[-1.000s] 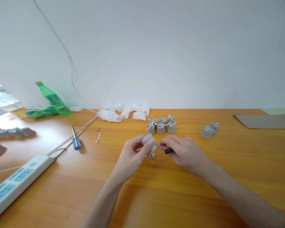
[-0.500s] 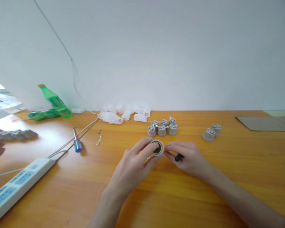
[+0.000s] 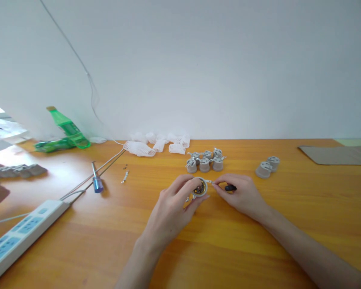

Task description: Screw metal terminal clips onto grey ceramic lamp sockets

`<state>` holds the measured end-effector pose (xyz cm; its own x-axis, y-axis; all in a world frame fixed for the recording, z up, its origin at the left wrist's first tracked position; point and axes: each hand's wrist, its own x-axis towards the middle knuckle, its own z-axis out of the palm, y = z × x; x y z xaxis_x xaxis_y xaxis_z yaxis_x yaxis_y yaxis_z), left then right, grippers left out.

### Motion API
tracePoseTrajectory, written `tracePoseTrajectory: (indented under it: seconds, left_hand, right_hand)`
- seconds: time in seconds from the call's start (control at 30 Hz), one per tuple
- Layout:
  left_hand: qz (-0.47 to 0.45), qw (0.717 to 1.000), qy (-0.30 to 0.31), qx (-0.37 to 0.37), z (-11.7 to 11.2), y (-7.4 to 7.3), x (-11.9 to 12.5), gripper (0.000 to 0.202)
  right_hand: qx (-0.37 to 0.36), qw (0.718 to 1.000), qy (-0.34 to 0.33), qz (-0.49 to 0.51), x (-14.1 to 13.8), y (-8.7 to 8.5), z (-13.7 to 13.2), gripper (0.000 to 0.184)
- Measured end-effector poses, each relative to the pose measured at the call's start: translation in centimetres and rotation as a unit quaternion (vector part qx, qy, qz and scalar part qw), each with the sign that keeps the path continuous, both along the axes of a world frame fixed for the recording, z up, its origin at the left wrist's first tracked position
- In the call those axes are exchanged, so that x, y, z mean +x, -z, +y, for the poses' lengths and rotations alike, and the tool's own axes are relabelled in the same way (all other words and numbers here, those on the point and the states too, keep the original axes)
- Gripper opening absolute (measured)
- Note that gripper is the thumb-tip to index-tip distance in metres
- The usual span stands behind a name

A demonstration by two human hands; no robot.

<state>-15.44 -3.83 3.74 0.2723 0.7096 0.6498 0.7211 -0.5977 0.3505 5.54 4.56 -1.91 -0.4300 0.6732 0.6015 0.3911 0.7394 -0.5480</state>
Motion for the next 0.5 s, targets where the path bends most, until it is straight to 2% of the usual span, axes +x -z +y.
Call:
tracePoseTrajectory:
  seconds: [0.2,0.37,0.5]
  left_hand:
    - [0.026,0.999,-0.007,-0.022,0.07,0.18,-0.16,0.029]
    - [0.014,1.000,-0.027,0.001,0.14,0.13,-0.43,0.036]
    - [0.048,0.999,-0.020,-0.006,0.11,0.13,-0.43,0.034]
  right_hand:
    - [-0.008,1.000,-0.010,-0.021,0.19,-0.01,-0.17,0.010]
    - [-0.005,1.000,-0.004,-0.022,0.24,0.05,-0.15,0.009]
    - [-0.003,1.000,-0.005,-0.025,0.22,0.13,-0.12,0.009]
